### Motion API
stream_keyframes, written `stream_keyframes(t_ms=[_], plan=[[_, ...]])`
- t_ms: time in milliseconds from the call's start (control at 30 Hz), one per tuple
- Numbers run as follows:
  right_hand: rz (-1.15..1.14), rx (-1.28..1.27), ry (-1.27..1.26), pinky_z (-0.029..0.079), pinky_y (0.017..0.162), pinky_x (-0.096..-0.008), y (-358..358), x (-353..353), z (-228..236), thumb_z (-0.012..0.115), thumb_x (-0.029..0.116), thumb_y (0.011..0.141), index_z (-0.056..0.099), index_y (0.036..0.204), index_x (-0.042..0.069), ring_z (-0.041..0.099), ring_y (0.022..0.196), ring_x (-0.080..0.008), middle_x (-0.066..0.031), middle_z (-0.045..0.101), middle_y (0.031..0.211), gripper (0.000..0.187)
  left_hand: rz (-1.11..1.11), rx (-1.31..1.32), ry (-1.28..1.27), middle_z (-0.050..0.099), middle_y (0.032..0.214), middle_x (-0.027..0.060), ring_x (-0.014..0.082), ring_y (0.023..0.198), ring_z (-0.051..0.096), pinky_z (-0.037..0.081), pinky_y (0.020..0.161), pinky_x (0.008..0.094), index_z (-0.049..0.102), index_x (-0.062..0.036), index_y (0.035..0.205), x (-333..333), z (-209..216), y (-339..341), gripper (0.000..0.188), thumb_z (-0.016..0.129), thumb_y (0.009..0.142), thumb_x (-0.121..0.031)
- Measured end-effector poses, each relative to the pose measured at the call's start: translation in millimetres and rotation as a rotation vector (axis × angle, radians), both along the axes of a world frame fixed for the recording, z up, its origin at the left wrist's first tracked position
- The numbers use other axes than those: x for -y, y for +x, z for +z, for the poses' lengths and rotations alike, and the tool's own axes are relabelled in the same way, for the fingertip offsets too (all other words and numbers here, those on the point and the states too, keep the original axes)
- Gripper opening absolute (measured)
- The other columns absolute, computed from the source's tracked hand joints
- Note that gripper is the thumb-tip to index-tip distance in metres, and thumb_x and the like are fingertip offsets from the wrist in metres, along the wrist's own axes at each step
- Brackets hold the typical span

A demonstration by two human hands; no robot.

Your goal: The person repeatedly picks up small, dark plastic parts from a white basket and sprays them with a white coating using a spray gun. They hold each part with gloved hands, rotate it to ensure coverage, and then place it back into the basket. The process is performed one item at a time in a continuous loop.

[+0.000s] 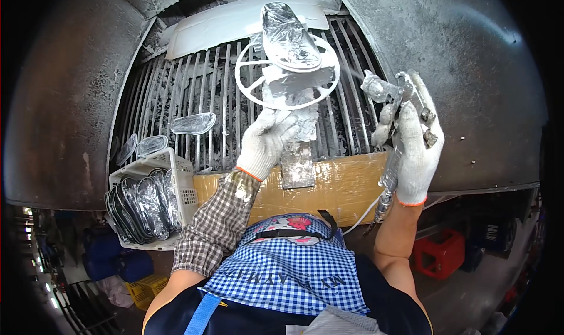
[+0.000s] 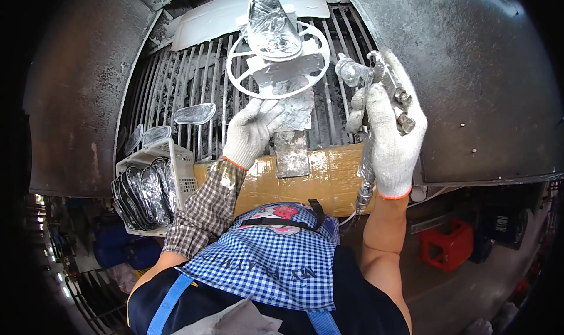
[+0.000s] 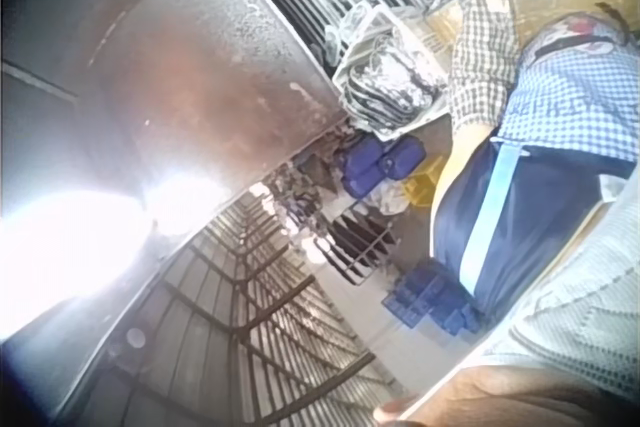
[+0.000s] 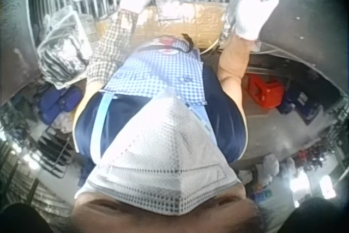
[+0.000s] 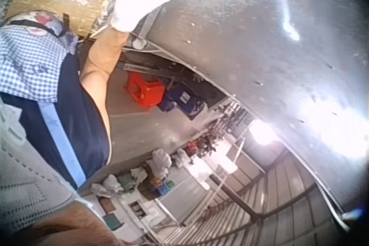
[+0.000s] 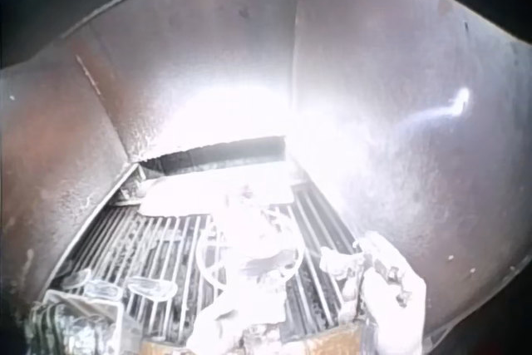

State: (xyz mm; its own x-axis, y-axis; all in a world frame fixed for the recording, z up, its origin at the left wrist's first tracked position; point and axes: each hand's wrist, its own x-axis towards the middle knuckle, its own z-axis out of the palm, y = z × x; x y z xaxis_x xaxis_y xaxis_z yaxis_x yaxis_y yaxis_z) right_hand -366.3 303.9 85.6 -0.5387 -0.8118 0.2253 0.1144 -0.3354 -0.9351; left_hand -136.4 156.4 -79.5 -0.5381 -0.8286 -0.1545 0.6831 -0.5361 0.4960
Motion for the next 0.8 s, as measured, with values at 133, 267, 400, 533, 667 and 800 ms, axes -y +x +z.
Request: stream_keyframes(t_ms=[133, 267, 400, 533, 667, 800], plan=[[0.021, -0.039, -0.009, 0.054, 0.069, -0.0224, 2, 2, -4, 0.063, 0.012, 0.108, 0.048, 0.156, -0.006, 0.063, 0.080, -0.0074, -0.0076, 0.072, 0.103, 0.054, 0.026, 0.029, -0.024, 0.056, 0.151, 0.0272, 0.0424, 0.137, 0.058, 0.049, 0.117, 0.0552, 0.045, 0.0059, 0.155, 10, -1, 12, 0.062, 0.061, 0.100, -0.016], [0.053, 0.064, -0.027, 0.054, 0.070, -0.0229, -2, 2, -11, 0.065, 0.012, 0.107, 0.051, 0.155, -0.006, 0.064, 0.080, -0.0072, -0.0073, 0.073, 0.102, 0.053, 0.046, 0.050, -0.033, 0.055, 0.153, 0.0263, 0.0417, 0.135, 0.060, 0.054, 0.113, 0.0528, 0.043, 0.0065, 0.157, 14, 6, 21, 0.063, 0.061, 0.101, -0.018], [0.077, -0.039, -0.032, 0.054, 0.069, -0.0221, 3, 8, -13, 0.065, 0.013, 0.107, 0.050, 0.156, -0.004, 0.064, 0.080, -0.0061, -0.0070, 0.072, 0.101, 0.054, 0.065, 0.066, -0.045, 0.053, 0.157, 0.0245, 0.0432, 0.136, 0.060, 0.055, 0.110, 0.0560, 0.048, 0.0062, 0.150, 18, 9, 31, 0.057, 0.062, 0.102, -0.020], [0.142, 0.030, -0.050, 0.054, 0.068, -0.0216, 5, 11, -22, 0.065, 0.010, 0.107, 0.050, 0.157, -0.003, 0.064, 0.078, -0.0060, -0.0062, 0.073, 0.101, 0.054, 0.121, 0.086, -0.026, 0.057, 0.151, 0.0273, 0.0466, 0.131, 0.062, 0.056, 0.106, 0.0597, 0.055, 0.0045, 0.136, 24, 11, 40, 0.042, 0.064, 0.101, -0.017], [0.214, 0.117, -0.047, 0.054, 0.064, -0.0212, 19, 18, -25, 0.065, 0.006, 0.106, 0.051, 0.157, -0.002, 0.063, 0.073, -0.0053, -0.0034, 0.072, 0.093, 0.053, 0.140, 0.108, -0.021, 0.059, 0.147, 0.0277, 0.0475, 0.125, 0.065, 0.056, 0.105, 0.0624, 0.056, 0.0009, 0.130, 35, 10, 45, 0.037, 0.064, 0.100, -0.017], [0.243, 0.065, -0.084, 0.054, 0.063, -0.0218, 19, 26, -34, 0.066, 0.004, 0.105, 0.051, 0.156, -0.003, 0.063, 0.072, -0.0048, -0.0043, 0.072, 0.096, 0.054, 0.119, 0.085, -0.048, 0.060, 0.147, 0.0279, 0.0469, 0.124, 0.065, 0.058, 0.102, 0.0608, 0.054, -0.0029, 0.128, 45, 9, 51, 0.034, 0.064, 0.099, -0.018]])
